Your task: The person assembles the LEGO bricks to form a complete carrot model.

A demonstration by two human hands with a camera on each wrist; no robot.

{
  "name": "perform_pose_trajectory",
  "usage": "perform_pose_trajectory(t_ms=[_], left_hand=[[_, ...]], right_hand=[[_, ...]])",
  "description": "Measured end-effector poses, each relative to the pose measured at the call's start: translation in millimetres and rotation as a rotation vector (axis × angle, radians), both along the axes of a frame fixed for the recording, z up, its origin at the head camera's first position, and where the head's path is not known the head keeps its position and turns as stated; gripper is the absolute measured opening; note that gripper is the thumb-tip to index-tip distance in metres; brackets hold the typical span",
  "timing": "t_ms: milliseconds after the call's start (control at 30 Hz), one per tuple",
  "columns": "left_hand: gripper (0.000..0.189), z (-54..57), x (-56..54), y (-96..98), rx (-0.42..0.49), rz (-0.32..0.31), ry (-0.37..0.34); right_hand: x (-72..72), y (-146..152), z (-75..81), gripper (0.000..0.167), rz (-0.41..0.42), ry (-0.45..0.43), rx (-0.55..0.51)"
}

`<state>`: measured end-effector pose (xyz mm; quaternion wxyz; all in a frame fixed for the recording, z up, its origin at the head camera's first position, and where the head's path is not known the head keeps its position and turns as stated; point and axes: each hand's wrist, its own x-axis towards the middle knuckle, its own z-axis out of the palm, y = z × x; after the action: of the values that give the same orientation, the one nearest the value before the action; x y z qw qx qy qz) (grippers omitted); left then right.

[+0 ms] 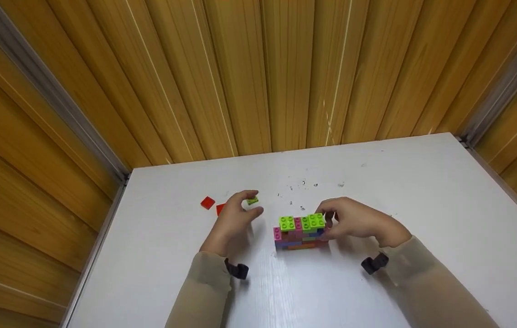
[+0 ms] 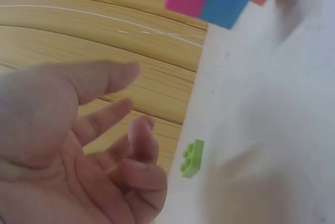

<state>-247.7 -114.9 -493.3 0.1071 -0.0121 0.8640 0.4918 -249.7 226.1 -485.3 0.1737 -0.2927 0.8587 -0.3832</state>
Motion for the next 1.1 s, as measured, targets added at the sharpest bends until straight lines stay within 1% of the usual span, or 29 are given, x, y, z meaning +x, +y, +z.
perform_pose_trajectory(t_ms=[67, 200, 267, 367, 400, 467, 633, 700, 900, 1100], left_hand=[[0.058, -3.0, -8.9, 2.9, -0.001, 0.057, -0.023], [0.056, -11.1, -24.1, 6.5, -0.026, 0.13, -0.021], [0.055, -15.4, -28.6, 7.5, -0.044, 0.155, -0.027], [0.055, -21.2, -32.3, 8.6, -0.075, 0.18, -0.04], [0.055, -22.8, -32.9, 8.9, -0.085, 0.186, -0.047], [0.055, -26.0, -34.1, 9.5, -0.118, 0.187, -0.041], [0.049, -31.1, -36.4, 12.2, -0.233, 0.156, 0.029], [0.046, -32.1, -36.7, 13.4, -0.265, 0.153, 0.041], [0.045, -31.4, -36.2, 15.0, -0.25, 0.167, 0.02], [0.046, -22.9, -31.3, 15.9, -0.201, 0.175, 0.03]], right_hand=[[0.8, -0.5, 0.0, 0.035, -0.004, -0.002, 0.001], [1.7, -3.1, 0.3, 0.035, -0.001, 0.001, 0.002], [1.9, -4.2, 0.4, 0.035, 0.001, 0.002, 0.004], [2.3, -5.1, 0.9, 0.034, 0.002, 0.007, 0.006], [2.3, -5.2, 1.1, 0.034, 0.001, 0.008, 0.006], [2.3, -5.1, 1.4, 0.034, -0.001, 0.012, 0.007], [2.1, -3.6, 1.3, 0.034, 0.001, -0.004, -0.017], [2.0, -3.0, 0.7, 0.034, 0.003, -0.012, -0.027], [2.3, -1.5, -0.6, 0.035, 0.0, -0.013, -0.027], [2.2, -0.7, -0.2, 0.034, 0.002, -0.011, -0.027]])
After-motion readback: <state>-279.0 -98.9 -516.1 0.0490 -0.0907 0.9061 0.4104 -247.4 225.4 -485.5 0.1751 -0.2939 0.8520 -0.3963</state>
